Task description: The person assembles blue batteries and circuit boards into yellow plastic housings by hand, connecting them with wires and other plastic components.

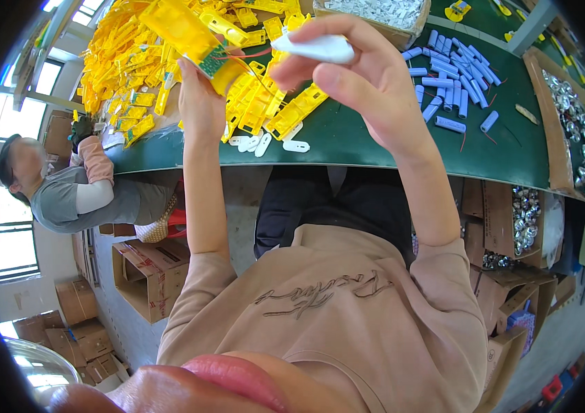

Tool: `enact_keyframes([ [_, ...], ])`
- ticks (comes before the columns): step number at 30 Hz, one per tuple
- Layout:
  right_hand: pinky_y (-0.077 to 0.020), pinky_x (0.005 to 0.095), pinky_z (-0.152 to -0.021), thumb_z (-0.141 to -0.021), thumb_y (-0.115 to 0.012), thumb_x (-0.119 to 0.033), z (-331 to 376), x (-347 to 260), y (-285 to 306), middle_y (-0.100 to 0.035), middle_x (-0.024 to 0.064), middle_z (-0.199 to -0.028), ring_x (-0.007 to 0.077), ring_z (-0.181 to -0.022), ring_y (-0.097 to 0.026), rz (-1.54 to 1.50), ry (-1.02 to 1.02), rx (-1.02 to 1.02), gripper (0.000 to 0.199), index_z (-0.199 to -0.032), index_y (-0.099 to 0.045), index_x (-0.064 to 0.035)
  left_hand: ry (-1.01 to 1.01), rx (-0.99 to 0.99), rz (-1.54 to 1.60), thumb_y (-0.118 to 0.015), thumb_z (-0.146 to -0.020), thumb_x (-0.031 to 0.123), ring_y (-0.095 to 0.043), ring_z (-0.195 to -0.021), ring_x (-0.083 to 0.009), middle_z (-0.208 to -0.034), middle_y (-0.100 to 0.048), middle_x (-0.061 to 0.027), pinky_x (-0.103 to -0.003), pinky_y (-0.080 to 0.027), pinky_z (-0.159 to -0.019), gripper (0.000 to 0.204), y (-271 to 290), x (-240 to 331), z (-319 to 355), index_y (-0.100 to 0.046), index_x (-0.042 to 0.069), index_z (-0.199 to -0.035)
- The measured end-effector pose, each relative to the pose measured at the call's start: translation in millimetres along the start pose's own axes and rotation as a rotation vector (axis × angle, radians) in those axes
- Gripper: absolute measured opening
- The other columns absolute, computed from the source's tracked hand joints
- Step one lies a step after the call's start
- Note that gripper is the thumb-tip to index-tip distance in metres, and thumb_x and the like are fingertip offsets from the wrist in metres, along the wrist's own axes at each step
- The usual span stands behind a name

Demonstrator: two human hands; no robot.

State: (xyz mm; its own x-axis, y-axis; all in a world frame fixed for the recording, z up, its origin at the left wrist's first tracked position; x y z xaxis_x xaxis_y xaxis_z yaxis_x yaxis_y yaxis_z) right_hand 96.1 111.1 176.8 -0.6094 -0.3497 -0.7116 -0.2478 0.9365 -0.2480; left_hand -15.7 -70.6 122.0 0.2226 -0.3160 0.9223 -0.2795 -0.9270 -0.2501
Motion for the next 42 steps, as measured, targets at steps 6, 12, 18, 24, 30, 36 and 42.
enact_keyframes([
  [6, -0.0418, 0.0185, -0.061, -0.094, -0.054, -0.022, -0.7, 32.8, 12.7, -0.061, 0.0023, -0.077, 0.0051, -0.068, -0.053, 0.170, -0.181, 0.035, 0.028, -0.106, -0.062, 0.0020, 0.125, -0.134, 0.050, -0.017, -0.100, 0.045, -0.059, -0.100, -0.0241, -0.104, -0.061, -0.0157, -0.036, -0.044, -0.090, 0.059, -19.0, -16.3, 31.1, -0.044, -0.001, -0.124],
  [12, -0.0299, 0.0178, -0.053, -0.096, -0.050, -0.035, 6.9, 72.6, 14.8, -0.049, -0.0069, -0.069, -0.0009, -0.061, -0.039, 0.306, -0.323, 0.131, 0.034, -0.084, -0.062, -0.0047, 0.055, -0.192, -0.326, -0.020, -0.101, 0.038, -0.060, -0.095, -0.0194, -0.103, -0.062, -0.0119, -0.033, -0.044, -0.089, 0.055, -27.3, -35.0, 62.4, -0.050, -0.004, -0.120],
  [18, -0.0289, 0.0184, -0.051, -0.096, -0.049, -0.035, 24.1, 90.7, 18.0, -0.049, -0.0063, -0.068, -0.0004, -0.060, -0.040, 0.108, -0.440, 0.265, 0.034, -0.084, -0.063, -0.0068, -0.083, -0.172, -0.537, -0.030, -0.099, 0.038, -0.043, -0.067, -0.0129, -0.073, -0.048, -0.0051, -0.028, -0.034, -0.059, 0.045, -28.7, -30.3, 71.1, -0.051, -0.002, -0.106],
  [24, -0.0241, 0.0194, -0.047, -0.096, -0.048, -0.034, 27.8, 78.7, 20.9, -0.045, -0.0052, -0.059, 0.0014, -0.051, -0.036, 0.016, -0.461, 0.322, 0.036, -0.073, -0.059, -0.0084, -0.063, -0.150, -0.517, -0.030, -0.100, 0.035, -0.048, -0.073, -0.0128, -0.083, -0.053, -0.0065, -0.026, -0.039, -0.066, 0.044, -32.2, -24.8, 71.5, -0.052, -0.003, -0.107],
  [30, -0.0249, 0.0207, -0.047, -0.097, -0.044, -0.032, 26.9, 85.7, 37.5, -0.043, -0.0049, -0.056, 0.0033, -0.050, -0.035, 0.036, -0.503, 0.445, 0.039, -0.068, -0.055, -0.0074, -0.040, -0.240, -0.599, -0.034, -0.099, 0.030, -0.053, -0.069, -0.0142, -0.076, -0.057, -0.0093, -0.030, -0.042, -0.062, 0.038, -41.1, -28.9, 81.2, -0.054, -0.003, -0.104],
  [36, -0.0379, 0.0216, -0.065, -0.097, -0.038, -0.026, 36.5, 81.6, 65.2, -0.055, 0.0000, -0.077, 0.0068, -0.070, -0.050, 0.477, -0.104, 0.536, 0.035, -0.076, -0.055, -0.0046, 0.043, -0.359, -0.712, -0.035, -0.099, 0.029, -0.053, -0.067, -0.0143, -0.073, -0.056, -0.0112, -0.030, -0.043, -0.062, 0.036, -41.8, -48.0, 92.1, -0.054, -0.001, -0.101],
  [42, -0.0417, 0.0266, -0.079, -0.098, -0.033, -0.038, 47.7, 122.6, 59.3, -0.062, 0.0042, -0.093, 0.0104, -0.080, -0.056, 0.089, -0.339, 0.193, 0.045, -0.093, -0.062, -0.0041, 0.313, -0.419, -0.410, -0.023, -0.101, 0.038, -0.058, -0.072, -0.0152, -0.082, -0.059, -0.0097, -0.027, -0.046, -0.068, 0.051, -45.7, -74.1, 111.5, -0.052, -0.003, -0.111],
])
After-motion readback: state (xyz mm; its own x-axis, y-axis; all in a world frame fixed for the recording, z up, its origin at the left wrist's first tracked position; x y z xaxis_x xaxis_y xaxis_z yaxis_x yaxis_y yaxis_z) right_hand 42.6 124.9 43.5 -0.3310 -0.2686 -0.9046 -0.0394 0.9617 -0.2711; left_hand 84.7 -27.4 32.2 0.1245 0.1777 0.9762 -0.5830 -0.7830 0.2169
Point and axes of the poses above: each hand's wrist, its own z-axis away from the middle knuckle, its own y-axis out of the back of the hand, x = y × z, the point moved 8 cm from there along -z, towards the middle knuckle
